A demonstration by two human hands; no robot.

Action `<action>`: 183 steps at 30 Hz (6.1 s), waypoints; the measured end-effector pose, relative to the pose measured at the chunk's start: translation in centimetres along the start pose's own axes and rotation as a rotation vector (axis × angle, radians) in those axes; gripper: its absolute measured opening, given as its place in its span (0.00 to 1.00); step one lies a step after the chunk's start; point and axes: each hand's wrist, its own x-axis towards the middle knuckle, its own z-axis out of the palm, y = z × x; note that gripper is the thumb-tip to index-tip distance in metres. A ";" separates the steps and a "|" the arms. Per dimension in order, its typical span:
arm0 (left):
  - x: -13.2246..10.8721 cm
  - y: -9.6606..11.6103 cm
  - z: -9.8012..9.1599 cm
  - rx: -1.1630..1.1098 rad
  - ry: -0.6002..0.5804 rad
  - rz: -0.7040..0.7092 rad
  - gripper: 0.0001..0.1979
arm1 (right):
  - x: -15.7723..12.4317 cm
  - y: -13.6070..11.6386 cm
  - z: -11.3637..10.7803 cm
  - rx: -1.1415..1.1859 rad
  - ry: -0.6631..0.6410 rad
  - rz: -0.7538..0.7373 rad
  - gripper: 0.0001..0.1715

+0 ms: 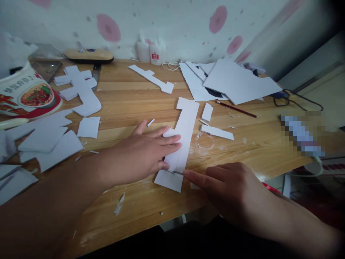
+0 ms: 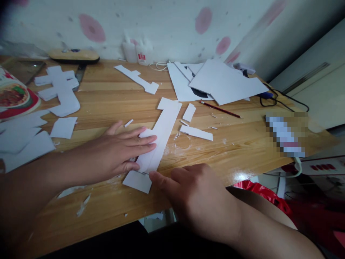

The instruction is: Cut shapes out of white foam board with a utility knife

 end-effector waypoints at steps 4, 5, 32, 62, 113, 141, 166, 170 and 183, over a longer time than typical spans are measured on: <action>0.0 -0.2 0.1 0.015 -0.028 0.001 0.29 | -0.1 -0.1 0.1 0.009 -0.015 0.019 0.25; 0.0 -0.2 0.1 0.010 -0.032 -0.001 0.29 | -0.1 -0.1 0.1 0.015 -0.019 0.019 0.25; -0.2 -0.8 0.1 0.080 -0.047 -0.077 0.27 | 0.1 -0.4 -0.8 -0.188 -0.169 -0.094 0.23; 0.8 2.8 0.9 0.407 -0.033 -0.017 0.48 | -0.1 3.9 -3.2 -0.101 -0.278 -0.258 0.17; 0.0 4.5 -0.7 -1.551 0.623 -0.404 0.23 | 0.3 -5.7 3.4 0.520 0.953 0.050 0.11; -0.7 3.6 0.3 -1.295 0.524 -0.411 0.20 | 3.2 6.4 0.0 0.792 1.168 0.580 0.15; -1.1 3.4 2.1 0.326 0.160 0.027 0.24 | 1.8 3.0 -1.1 0.236 0.347 0.387 0.17; -0.9 3.6 1.7 0.389 0.109 0.046 0.26 | 1.9 2.2 -0.7 0.121 0.267 0.361 0.17; -0.8 3.7 1.9 0.398 0.134 0.082 0.28 | 2.4 1.3 -0.2 0.005 0.156 0.379 0.21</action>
